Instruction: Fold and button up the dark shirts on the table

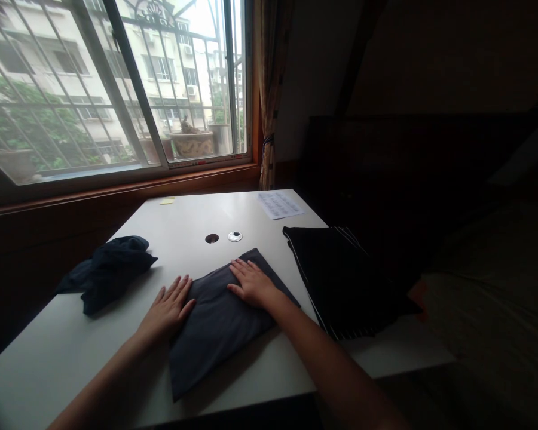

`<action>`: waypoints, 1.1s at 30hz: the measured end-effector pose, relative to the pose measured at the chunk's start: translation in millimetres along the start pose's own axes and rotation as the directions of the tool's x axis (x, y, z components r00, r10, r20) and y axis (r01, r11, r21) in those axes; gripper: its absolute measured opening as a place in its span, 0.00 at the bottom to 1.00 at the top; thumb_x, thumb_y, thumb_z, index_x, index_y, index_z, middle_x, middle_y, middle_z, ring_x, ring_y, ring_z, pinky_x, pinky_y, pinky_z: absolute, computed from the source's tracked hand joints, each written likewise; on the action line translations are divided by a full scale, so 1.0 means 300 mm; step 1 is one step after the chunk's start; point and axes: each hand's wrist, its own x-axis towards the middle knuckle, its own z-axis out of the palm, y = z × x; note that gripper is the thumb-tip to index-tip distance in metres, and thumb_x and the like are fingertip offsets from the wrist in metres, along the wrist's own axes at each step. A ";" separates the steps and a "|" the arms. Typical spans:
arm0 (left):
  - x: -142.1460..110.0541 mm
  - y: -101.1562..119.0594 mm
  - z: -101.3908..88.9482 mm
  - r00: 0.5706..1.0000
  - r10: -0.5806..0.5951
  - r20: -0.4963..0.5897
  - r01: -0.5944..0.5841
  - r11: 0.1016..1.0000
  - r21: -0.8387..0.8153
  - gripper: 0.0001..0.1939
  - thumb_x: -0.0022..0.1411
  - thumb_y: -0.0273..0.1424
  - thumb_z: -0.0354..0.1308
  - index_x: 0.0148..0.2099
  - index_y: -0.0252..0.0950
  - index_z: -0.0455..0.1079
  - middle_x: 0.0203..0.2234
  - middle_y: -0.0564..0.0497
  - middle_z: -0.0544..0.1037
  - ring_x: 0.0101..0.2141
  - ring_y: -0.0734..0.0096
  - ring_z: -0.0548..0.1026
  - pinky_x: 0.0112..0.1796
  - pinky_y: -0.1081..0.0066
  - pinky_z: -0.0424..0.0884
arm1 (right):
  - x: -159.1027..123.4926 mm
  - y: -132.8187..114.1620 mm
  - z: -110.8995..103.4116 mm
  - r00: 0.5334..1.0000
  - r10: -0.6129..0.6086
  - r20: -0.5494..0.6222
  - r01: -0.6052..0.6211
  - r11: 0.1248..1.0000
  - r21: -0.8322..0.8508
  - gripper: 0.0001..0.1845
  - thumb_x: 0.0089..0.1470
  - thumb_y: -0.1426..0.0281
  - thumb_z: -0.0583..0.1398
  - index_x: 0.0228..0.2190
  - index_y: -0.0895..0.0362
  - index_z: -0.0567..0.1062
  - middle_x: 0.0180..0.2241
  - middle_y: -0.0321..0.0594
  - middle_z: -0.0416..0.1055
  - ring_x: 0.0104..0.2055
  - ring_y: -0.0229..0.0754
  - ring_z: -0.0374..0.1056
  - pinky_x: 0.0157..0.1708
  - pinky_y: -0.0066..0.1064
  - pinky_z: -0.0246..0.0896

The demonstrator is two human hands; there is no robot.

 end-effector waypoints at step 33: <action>0.248 0.328 0.010 0.915 0.389 -0.103 -0.397 0.915 -0.071 0.36 0.72 0.51 0.38 0.73 0.37 0.48 0.71 0.46 0.49 0.69 0.57 0.48 0.66 0.52 0.46 | -0.010 0.211 0.005 0.956 0.285 -0.066 -0.287 0.958 -0.020 0.35 0.67 0.52 0.42 0.69 0.53 0.49 0.71 0.40 0.43 0.72 0.45 0.40 0.69 0.46 0.35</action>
